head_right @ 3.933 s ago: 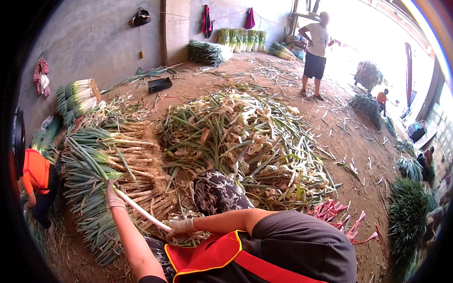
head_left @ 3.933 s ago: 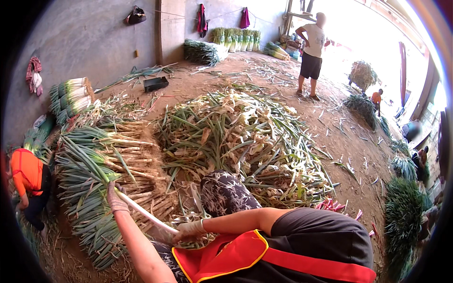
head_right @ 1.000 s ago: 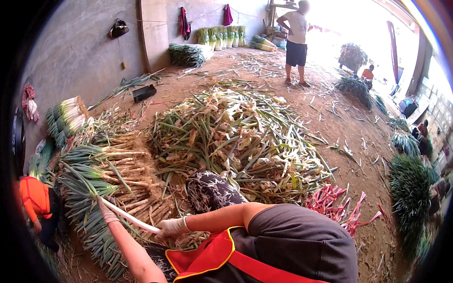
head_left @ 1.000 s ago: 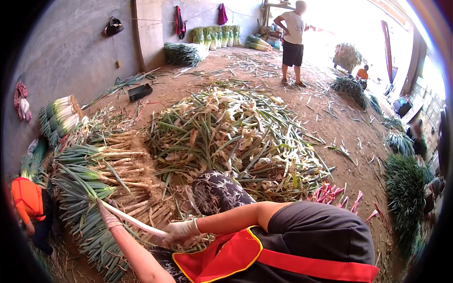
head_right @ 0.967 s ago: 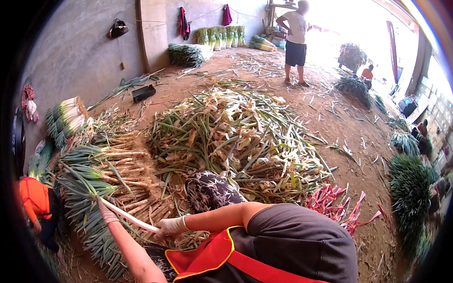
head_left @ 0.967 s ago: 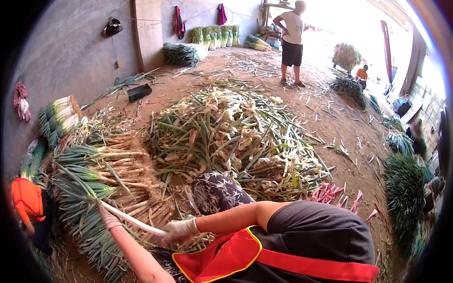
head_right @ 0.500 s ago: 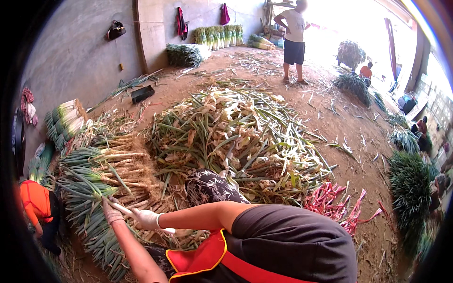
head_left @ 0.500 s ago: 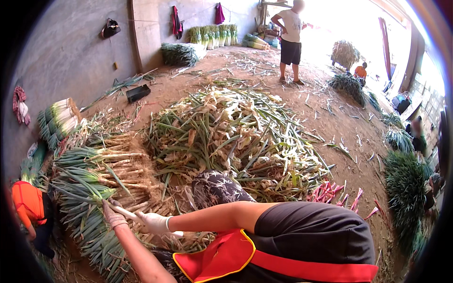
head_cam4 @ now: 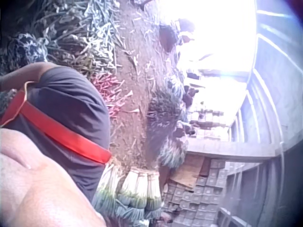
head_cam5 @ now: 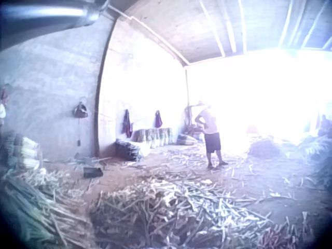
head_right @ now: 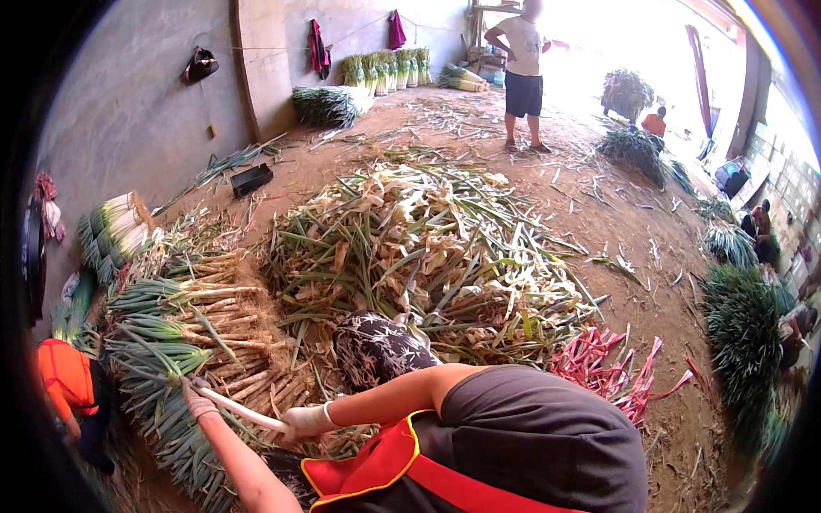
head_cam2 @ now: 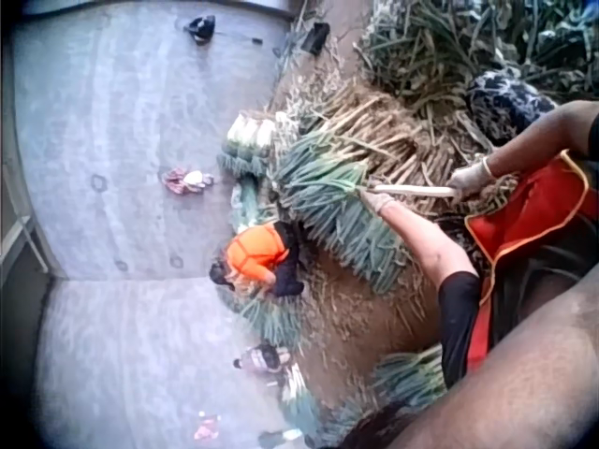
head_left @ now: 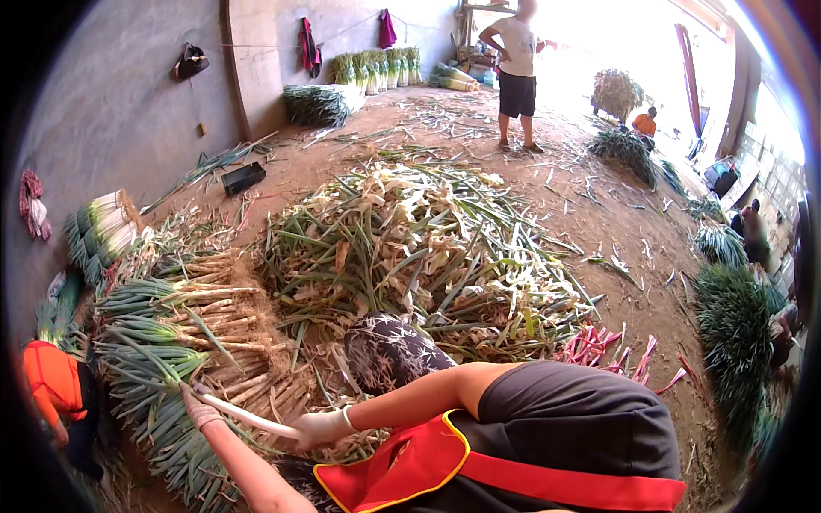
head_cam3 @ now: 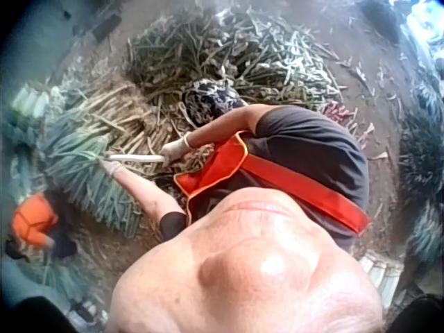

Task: The person peels and cleans green onions by hand, removing the outer layers and debris before placing them into a crate.

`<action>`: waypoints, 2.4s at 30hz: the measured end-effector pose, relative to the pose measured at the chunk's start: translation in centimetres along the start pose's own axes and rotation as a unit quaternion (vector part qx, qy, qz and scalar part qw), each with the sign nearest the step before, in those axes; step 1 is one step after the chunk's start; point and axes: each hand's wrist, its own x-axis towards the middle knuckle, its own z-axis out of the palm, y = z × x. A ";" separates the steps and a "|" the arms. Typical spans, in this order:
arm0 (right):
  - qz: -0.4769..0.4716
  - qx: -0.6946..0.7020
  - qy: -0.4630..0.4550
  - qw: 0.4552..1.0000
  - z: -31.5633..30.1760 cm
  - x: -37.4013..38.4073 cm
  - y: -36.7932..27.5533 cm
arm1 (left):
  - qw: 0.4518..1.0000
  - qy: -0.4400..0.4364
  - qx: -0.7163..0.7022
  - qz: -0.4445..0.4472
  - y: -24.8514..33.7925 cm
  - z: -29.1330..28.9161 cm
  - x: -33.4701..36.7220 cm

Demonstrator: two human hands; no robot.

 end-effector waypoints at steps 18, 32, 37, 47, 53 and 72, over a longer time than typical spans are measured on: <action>-0.491 -0.227 0.405 0.737 -11.0 -21.0 -14.0 | 0.997 -0.070 -0.028 0.009 3.7 -5.0 4.4; -0.357 -0.281 0.160 0.876 -3.6 -11.5 -2.7 | 0.995 -0.081 -0.052 0.023 4.6 -5.3 2.4; -0.348 -0.280 0.137 0.884 -3.1 -12.1 -2.9 | 0.996 -0.074 -0.050 0.016 4.9 -5.4 2.4; -0.346 -0.309 0.239 0.853 -6.9 -13.6 -5.0 | 0.998 -0.033 -0.040 0.020 5.4 -6.9 4.6; -0.308 -0.395 0.376 0.780 -14.4 -18.6 -7.2 | 0.999 0.011 0.018 0.030 2.3 -4.4 2.6; 0.087 -0.323 0.209 0.919 -26.5 -21.8 7.4 | 1.000 -0.005 -0.001 -0.001 3.1 -4.7 3.6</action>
